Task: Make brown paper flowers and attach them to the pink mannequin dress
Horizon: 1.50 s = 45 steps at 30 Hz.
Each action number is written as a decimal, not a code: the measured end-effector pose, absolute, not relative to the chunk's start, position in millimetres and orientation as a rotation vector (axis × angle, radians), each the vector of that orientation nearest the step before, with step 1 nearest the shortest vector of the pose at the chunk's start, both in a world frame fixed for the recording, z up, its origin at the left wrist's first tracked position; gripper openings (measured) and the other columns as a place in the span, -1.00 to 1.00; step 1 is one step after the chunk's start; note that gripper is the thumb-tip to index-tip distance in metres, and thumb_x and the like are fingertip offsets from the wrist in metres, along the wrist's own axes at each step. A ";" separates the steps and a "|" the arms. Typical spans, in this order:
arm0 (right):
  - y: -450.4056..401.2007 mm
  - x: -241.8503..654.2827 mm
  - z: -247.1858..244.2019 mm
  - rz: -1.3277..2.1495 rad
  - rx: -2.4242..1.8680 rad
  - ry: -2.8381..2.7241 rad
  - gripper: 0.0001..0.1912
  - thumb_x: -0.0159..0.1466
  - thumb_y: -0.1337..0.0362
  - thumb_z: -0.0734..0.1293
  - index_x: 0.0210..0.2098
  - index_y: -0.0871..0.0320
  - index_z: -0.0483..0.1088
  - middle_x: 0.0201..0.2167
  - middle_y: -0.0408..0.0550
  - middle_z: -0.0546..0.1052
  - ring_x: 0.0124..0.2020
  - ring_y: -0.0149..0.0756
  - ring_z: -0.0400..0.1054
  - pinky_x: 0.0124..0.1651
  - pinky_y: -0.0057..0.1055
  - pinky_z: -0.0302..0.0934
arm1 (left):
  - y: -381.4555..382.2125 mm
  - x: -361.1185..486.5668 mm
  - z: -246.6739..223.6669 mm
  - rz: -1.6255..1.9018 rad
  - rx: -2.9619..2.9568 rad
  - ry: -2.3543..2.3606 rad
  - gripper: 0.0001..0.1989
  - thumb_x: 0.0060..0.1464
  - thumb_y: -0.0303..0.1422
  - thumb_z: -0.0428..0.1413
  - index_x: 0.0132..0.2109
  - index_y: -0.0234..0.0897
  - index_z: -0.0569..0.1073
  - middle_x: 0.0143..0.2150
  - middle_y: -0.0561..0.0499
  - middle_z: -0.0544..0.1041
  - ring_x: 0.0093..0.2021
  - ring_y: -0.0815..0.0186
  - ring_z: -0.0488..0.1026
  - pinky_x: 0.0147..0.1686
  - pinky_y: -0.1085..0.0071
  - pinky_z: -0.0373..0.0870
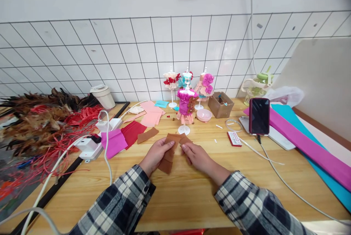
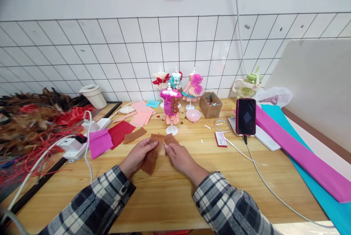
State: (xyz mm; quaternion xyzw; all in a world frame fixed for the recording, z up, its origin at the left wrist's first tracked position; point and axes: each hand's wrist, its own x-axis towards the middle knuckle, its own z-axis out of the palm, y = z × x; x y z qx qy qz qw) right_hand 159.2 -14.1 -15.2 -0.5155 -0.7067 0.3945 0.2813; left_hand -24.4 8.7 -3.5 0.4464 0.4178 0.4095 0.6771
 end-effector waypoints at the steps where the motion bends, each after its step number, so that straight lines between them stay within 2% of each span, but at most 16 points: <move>1: -14.3 159.0 -15.4 1.092 -1.377 -1.885 -0.54 0.36 -0.03 -0.04 -0.39 0.10 0.27 -0.70 -0.24 0.30 -0.59 -0.41 0.24 -0.38 -0.46 0.08 | 9.5 -24.9 -5.1 0.917 1.019 0.931 -0.74 -0.07 -0.27 0.26 -0.24 -0.33 0.48 -0.42 0.05 0.56 -0.42 0.37 0.45 -0.32 0.47 0.33; 5: -13.8 158.7 -16.8 1.098 -1.360 -1.903 -0.52 0.36 -0.04 -0.05 -0.38 0.10 0.29 -0.69 -0.24 0.33 -0.59 -0.43 0.23 -0.37 -0.47 0.08 | 12.5 -26.9 -11.1 0.889 1.099 0.925 -0.69 -0.06 -0.23 0.23 -0.19 -0.34 0.48 -0.26 -0.04 0.59 -0.29 0.26 0.49 -0.22 0.37 0.35; 9: -11.5 158.6 -19.1 0.970 -1.360 -1.946 -0.53 0.35 -0.03 0.00 -0.43 0.12 0.30 -0.55 -0.17 0.39 -0.45 -0.39 0.27 -0.33 -0.46 0.07 | 12.3 -27.3 -11.2 0.851 1.175 0.916 -0.71 -0.03 -0.24 0.22 -0.19 -0.33 0.49 -0.23 -0.04 0.59 -0.25 0.24 0.49 -0.18 0.36 0.35; 12: -10.1 158.0 -20.7 0.953 -1.380 -1.946 -0.56 0.34 -0.02 0.03 -0.45 0.12 0.28 -0.50 -0.16 0.39 -0.41 -0.37 0.26 -0.33 -0.45 0.06 | 11.1 -27.1 -9.5 0.839 1.182 0.931 -0.74 -0.03 -0.25 0.22 -0.21 -0.32 0.50 -0.26 -0.01 0.59 -0.30 0.29 0.48 -0.22 0.41 0.35; 24: -9.5 156.5 -16.0 1.038 -1.381 -1.889 -0.57 0.32 0.01 0.06 -0.55 0.14 0.20 -0.56 -0.18 0.32 -0.49 -0.40 0.17 -0.43 -0.47 -0.01 | 9.0 -25.7 -5.3 0.823 1.149 0.930 -0.72 -0.06 -0.24 0.24 -0.22 -0.33 0.50 -0.29 -0.01 0.59 -0.30 0.29 0.47 -0.23 0.41 0.35; 28: -7.7 156.6 -18.1 1.002 -1.431 -1.899 -0.60 0.31 0.04 0.09 -0.52 0.15 0.24 -0.54 -0.17 0.35 -0.48 -0.40 0.17 -0.43 -0.47 -0.02 | 9.2 -25.5 -5.2 0.835 1.156 0.949 -0.71 -0.11 -0.23 0.26 -0.24 -0.33 0.51 -0.28 -0.01 0.58 -0.30 0.27 0.47 -0.22 0.41 0.33; 41: -8.6 160.3 -15.8 1.002 -1.437 -1.891 -0.52 0.33 -0.04 0.03 -0.48 0.14 0.30 -0.52 -0.15 0.39 -0.45 -0.37 0.24 -0.37 -0.45 0.04 | 8.1 -25.0 -3.4 0.807 1.121 0.969 -0.71 -0.10 -0.23 0.26 -0.26 -0.34 0.49 -0.34 0.01 0.57 -0.38 0.33 0.45 -0.30 0.44 0.32; 45: -9.3 160.4 -17.5 1.058 -1.457 -1.855 -0.47 0.33 -0.08 0.00 -0.49 0.14 0.32 -0.61 -0.17 0.35 -0.49 -0.37 0.24 -0.37 -0.45 0.06 | 8.0 -24.3 -1.4 0.846 1.060 0.958 -0.71 -0.11 -0.25 0.26 -0.26 -0.34 0.50 -0.41 0.03 0.56 -0.41 0.34 0.44 -0.34 0.45 0.32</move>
